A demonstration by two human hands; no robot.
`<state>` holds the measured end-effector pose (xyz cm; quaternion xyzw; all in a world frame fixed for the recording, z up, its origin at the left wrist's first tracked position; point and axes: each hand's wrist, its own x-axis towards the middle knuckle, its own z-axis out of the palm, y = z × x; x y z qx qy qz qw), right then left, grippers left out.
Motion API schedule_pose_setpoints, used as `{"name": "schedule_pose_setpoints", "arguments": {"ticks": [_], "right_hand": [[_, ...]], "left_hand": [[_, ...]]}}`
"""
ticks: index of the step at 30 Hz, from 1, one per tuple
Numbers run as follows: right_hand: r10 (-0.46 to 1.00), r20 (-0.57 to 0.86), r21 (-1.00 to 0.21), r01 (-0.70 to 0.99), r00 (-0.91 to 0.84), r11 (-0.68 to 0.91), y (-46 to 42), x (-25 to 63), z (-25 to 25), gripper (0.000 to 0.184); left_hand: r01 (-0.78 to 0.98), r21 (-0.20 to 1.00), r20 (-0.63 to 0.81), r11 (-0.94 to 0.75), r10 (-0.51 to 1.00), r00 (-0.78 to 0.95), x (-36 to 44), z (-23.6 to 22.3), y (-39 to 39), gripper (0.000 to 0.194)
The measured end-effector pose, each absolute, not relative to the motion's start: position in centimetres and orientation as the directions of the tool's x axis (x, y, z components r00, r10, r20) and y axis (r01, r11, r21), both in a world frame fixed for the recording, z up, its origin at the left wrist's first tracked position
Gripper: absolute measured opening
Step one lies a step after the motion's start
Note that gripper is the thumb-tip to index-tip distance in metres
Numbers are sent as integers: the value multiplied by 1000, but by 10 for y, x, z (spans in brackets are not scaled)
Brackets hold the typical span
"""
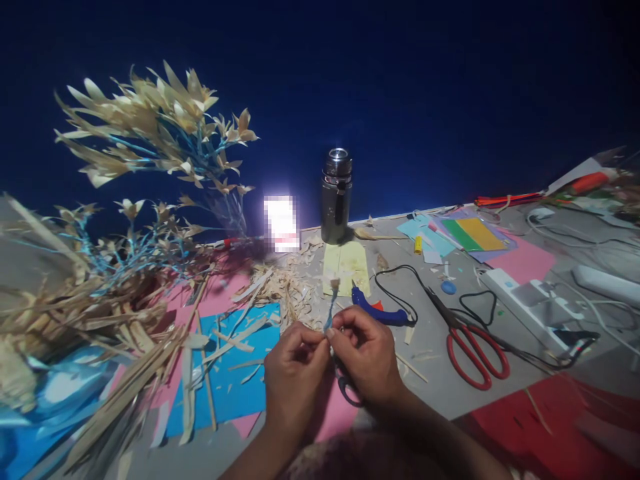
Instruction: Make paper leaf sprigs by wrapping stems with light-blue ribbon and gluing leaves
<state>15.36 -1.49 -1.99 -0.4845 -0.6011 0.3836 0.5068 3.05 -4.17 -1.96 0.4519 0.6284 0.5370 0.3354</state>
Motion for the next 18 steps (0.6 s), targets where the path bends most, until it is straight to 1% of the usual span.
{"name": "schedule_pose_setpoints", "arguments": {"ticks": [4, 6, 7, 9, 11, 12, 14, 16, 18], "right_hand": [[942, 336, -911, 250, -4, 327, -16, 151, -20, 5], [946, 325, -916, 246, 0, 315, -16, 152, -20, 5], [957, 292, -933, 220, 0, 284, -16, 153, -20, 4], [984, 177, -978, 113, -16, 177, -13, 155, -19, 4], [997, 39, -999, -23, -60, 38, -9, 158, -17, 9], [996, -17, -996, -81, -88, -24, -8, 159, -17, 11], [987, -88, -982, -153, -136, -109, -5, 161, -17, 14], [981, -115, -975, -173, -159, -142, -4, 162, -18, 15], [980, -121, -972, -180, -155, -148, -4, 163, -20, 14]], "left_hand": [[255, 966, 138, -42, 919, -369, 37, -16, -40, 22], [253, 965, 151, -62, 923, -353, 38, -15, -41, 22], [228, 972, 135, -59, 933, -334, 38, -14, -42, 22], [98, 995, 32, -7, 966, -256, 37, -14, -43, 18], [-113, 988, -122, 109, 985, -121, 34, -14, -44, 14], [-222, 960, -187, 173, 981, -47, 32, -14, -43, 15], [-402, 874, -267, 272, 961, 69, 29, -14, -42, 22], [-521, 784, -315, 337, 940, 134, 27, -14, -41, 26], [-590, 708, -353, 388, 918, 181, 26, -14, -40, 28]]}}
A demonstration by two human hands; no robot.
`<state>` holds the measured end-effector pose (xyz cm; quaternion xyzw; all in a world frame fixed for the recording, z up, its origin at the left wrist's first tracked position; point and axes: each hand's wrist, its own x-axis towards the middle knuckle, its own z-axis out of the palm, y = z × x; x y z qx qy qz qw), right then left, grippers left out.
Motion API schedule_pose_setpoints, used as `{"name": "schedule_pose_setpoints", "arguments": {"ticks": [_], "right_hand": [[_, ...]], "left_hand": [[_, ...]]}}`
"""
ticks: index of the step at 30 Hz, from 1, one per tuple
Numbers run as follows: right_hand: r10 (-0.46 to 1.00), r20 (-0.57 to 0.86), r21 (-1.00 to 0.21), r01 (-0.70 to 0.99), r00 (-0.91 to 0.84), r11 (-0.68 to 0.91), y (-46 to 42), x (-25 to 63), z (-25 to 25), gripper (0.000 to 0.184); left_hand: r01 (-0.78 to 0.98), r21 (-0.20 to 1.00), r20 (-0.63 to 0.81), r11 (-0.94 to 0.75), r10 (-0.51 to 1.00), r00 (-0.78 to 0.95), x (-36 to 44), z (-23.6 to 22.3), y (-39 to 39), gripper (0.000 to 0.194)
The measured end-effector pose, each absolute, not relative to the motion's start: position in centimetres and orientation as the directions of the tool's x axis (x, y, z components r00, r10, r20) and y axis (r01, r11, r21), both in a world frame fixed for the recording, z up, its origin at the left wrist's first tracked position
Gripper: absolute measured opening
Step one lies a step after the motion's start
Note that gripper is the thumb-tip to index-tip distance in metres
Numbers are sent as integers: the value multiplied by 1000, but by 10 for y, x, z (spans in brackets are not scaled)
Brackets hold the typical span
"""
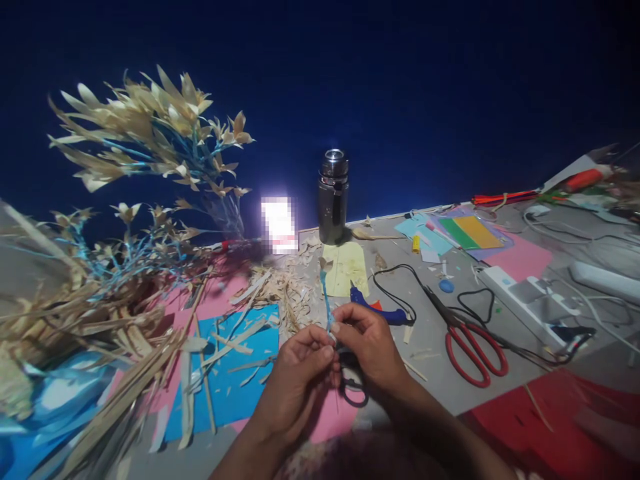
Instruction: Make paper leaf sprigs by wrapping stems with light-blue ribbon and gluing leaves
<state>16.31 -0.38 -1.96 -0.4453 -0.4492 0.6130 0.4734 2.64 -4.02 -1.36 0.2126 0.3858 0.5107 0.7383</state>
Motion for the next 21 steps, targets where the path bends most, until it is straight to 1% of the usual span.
{"name": "schedule_pose_setpoints", "arguments": {"ticks": [2, 4, 6, 8, 11, 13, 15, 17, 21], "right_hand": [[981, -117, -968, -203, -156, -148, -4, 164, -22, 12], [978, -119, -954, -252, -171, -160, -5, 164, -23, 12], [974, -127, -939, -293, -187, -179, -5, 163, -24, 14], [971, -140, -935, -296, -192, -193, -6, 162, -23, 16], [974, -133, -959, -223, -184, -173, -7, 159, -20, 15], [980, -101, -979, -161, -169, -128, -9, 157, -17, 14], [986, -59, -992, -104, -157, -76, -10, 155, -16, 12], [990, -17, -999, -38, -139, -23, -12, 153, -16, 10], [989, 118, -984, 121, -86, 128, -15, 151, -18, 3]], "left_hand": [[-633, 650, -378, 420, 902, 210, 26, -13, -41, 28], [-653, 628, -386, 424, 898, 211, 27, -13, -42, 29], [-637, 662, -375, 395, 910, 175, 26, -14, -44, 30], [-564, 755, -346, 333, 934, 89, 26, -15, -46, 27], [-366, 897, -298, 249, 951, -83, 24, -18, -47, 21], [-247, 942, -274, 226, 945, -181, 23, -18, -46, 20], [-169, 960, -260, 223, 936, -239, 23, -17, -45, 19], [-122, 966, -254, 230, 931, -261, 23, -14, -44, 20], [-89, 969, -248, 232, 931, -268, 26, -10, -43, 20]]}}
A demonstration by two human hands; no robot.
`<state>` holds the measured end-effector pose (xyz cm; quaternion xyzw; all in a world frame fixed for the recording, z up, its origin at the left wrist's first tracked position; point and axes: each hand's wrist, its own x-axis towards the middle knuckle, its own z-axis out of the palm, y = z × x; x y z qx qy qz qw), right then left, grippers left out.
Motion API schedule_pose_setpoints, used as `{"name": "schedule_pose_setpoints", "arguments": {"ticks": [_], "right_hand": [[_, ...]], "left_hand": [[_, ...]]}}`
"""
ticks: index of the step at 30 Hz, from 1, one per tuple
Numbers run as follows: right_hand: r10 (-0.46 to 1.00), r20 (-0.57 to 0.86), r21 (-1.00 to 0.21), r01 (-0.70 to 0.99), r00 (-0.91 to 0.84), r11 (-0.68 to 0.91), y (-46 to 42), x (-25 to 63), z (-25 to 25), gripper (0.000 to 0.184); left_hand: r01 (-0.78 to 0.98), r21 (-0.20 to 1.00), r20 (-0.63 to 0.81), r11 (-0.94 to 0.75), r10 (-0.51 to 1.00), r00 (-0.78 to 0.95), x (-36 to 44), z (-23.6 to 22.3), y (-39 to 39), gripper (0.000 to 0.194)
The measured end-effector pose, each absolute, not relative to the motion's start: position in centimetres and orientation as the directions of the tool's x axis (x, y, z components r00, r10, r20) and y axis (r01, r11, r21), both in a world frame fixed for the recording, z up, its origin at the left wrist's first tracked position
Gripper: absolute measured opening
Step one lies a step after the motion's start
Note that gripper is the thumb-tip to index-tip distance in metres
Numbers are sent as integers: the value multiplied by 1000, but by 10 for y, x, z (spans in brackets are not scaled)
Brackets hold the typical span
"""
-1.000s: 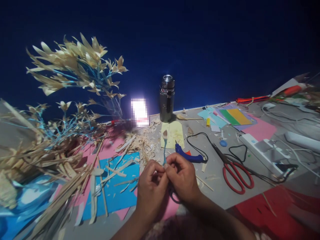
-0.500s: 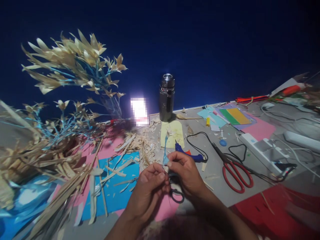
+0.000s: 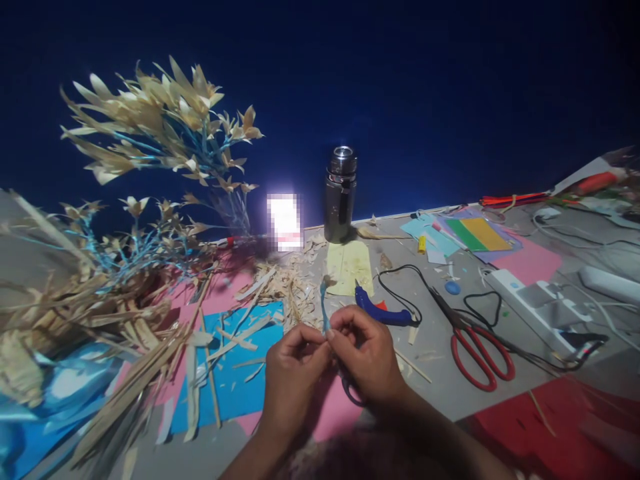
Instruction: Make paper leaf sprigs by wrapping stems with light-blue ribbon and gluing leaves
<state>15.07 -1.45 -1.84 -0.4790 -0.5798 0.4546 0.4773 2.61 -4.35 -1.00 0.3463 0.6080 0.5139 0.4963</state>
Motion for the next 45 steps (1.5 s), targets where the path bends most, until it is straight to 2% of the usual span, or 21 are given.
{"name": "schedule_pose_setpoints", "arguments": {"ticks": [4, 7, 10, 14, 19, 22, 26, 30, 34, 39, 42, 45], "right_hand": [[972, 224, -946, 223, -74, 235, -15, 150, -20, 5], [964, 257, -935, 236, -69, 266, -15, 150, -21, 7], [964, 262, -936, 232, -43, 265, -15, 150, -21, 7], [994, 92, -984, 149, -56, 99, -12, 153, -20, 3], [938, -190, -975, -58, -290, -216, -9, 155, -21, 11], [883, -259, -929, -147, -392, -338, -11, 156, -21, 16], [848, -317, -874, -217, -424, -435, -14, 156, -20, 15], [818, -341, -822, -275, -463, -499, -15, 154, -22, 15], [797, -344, -793, -302, -496, -530, -16, 150, -24, 14], [779, -358, -816, -234, -515, -529, -18, 149, -24, 13], [824, -327, -892, -138, -462, -431, -20, 150, -23, 9], [890, -231, -969, 7, -394, -248, -23, 151, -23, 4]], "left_hand": [[-68, 974, -225, 214, 929, -294, 29, -13, -42, 21], [-74, 974, -227, 214, 919, -323, 31, -15, -41, 20], [-134, 962, -267, 239, 925, -269, 31, -14, -39, 22], [-189, 937, -314, 293, 945, -93, 24, -7, -39, 24], [-386, 881, -327, 273, 941, -82, 2, 0, -39, 20], [-519, 807, -352, 280, 935, -43, -7, 2, -37, 23], [-651, 699, -428, 294, 902, -53, -12, -5, -37, 18], [-624, 731, -407, 274, 910, -77, -12, -12, -43, 17], [-611, 745, -364, 268, 931, -36, -12, -10, -49, 38], [-615, 740, -400, 271, 913, -78, -12, -11, -46, 31], [-620, 739, -421, 262, 899, -122, -10, -15, -45, 31], [-624, 743, -424, 242, 892, -158, -6, -19, -46, 29]]}}
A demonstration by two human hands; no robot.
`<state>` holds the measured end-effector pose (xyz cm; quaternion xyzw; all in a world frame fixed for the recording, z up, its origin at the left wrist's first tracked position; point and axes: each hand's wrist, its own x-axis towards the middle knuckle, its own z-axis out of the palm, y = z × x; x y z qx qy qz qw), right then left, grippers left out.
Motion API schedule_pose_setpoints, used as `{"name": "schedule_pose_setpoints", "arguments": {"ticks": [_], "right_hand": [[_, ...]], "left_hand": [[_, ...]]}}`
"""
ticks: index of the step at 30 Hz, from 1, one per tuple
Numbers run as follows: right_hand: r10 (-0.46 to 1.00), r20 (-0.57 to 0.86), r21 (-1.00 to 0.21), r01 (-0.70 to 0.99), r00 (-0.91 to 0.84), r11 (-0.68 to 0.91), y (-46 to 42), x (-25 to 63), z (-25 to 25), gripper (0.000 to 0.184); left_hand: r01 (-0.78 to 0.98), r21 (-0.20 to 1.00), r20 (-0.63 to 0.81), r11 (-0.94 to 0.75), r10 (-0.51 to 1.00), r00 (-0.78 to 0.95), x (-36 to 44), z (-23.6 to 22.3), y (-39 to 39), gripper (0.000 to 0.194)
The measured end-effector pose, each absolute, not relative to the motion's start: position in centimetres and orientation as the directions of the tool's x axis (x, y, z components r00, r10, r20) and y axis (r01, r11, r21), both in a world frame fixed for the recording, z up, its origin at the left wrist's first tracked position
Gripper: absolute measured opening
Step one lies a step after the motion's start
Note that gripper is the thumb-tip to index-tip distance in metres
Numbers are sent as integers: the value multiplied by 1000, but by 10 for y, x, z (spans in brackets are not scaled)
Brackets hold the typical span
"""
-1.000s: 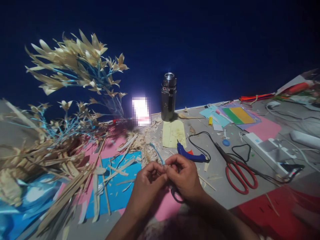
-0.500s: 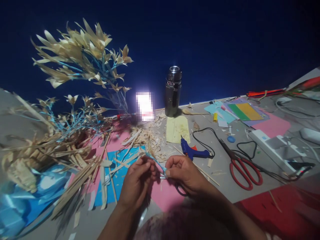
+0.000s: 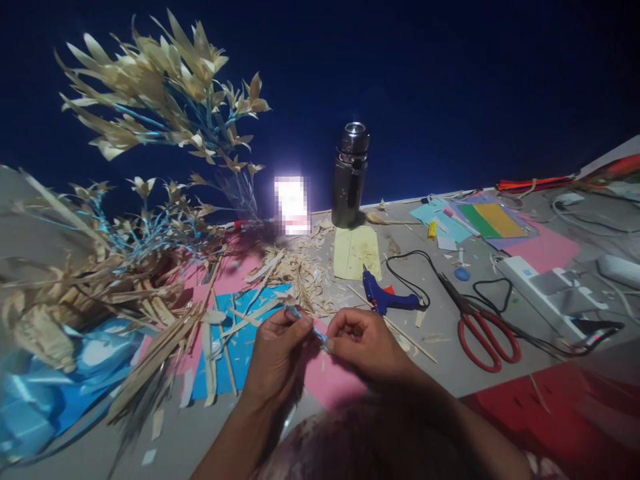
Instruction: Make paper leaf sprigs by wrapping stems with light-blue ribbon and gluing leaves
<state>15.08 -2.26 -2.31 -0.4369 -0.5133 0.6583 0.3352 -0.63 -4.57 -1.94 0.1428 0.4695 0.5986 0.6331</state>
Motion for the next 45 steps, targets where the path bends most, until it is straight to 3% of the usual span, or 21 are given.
{"name": "schedule_pose_setpoints", "arguments": {"ticks": [3, 6, 8, 11, 14, 18, 22, 30, 34, 40, 45], "right_hand": [[938, -58, -986, 166, -341, -1, -25, 149, -22, 4], [936, 114, -955, 223, -333, 196, -26, 146, -19, 9], [942, 92, -964, 210, -324, 166, -26, 146, -18, 9], [923, -147, -989, 63, -354, -133, -25, 148, -17, 2], [840, -283, -917, -126, -462, -378, -22, 151, -18, 9], [779, -347, -861, -152, -523, -486, -20, 153, -21, 11], [827, -297, -911, -118, -478, -396, -22, 152, -23, 15], [928, -124, -983, 174, -351, -65, -28, 148, -24, 6], [937, -100, -977, 211, -335, -29, -31, 146, -25, 9], [911, -183, -983, 81, -369, -165, -33, 143, -25, 13], [962, 14, -976, 205, -273, 72, -31, 140, -21, 11]], "left_hand": [[-633, 741, -427, 222, 885, -189, -3, -22, -44, 30], [-635, 750, -427, 185, 868, -252, -1, -21, -42, 34], [-631, 756, -414, 173, 874, -256, 0, -20, -43, 35], [-629, 744, -395, 227, 908, -138, -1, -16, -49, 33], [-622, 723, -389, 301, 921, -5, -2, -13, -56, 36], [-622, 737, -380, 263, 923, -59, -1, -12, -57, 29], [-669, 697, -428, 257, 898, -101, 1, -14, -53, 30], [-729, 632, -472, 262, 876, -94, 2, -17, -50, 31], [-682, 701, -469, 211, 856, -217, 6, -17, -51, 33], [-508, 848, -378, 150, 843, -382, 8, -23, -55, 35], [-448, 881, -351, 153, 846, -401, 5, -26, -57, 38]]}}
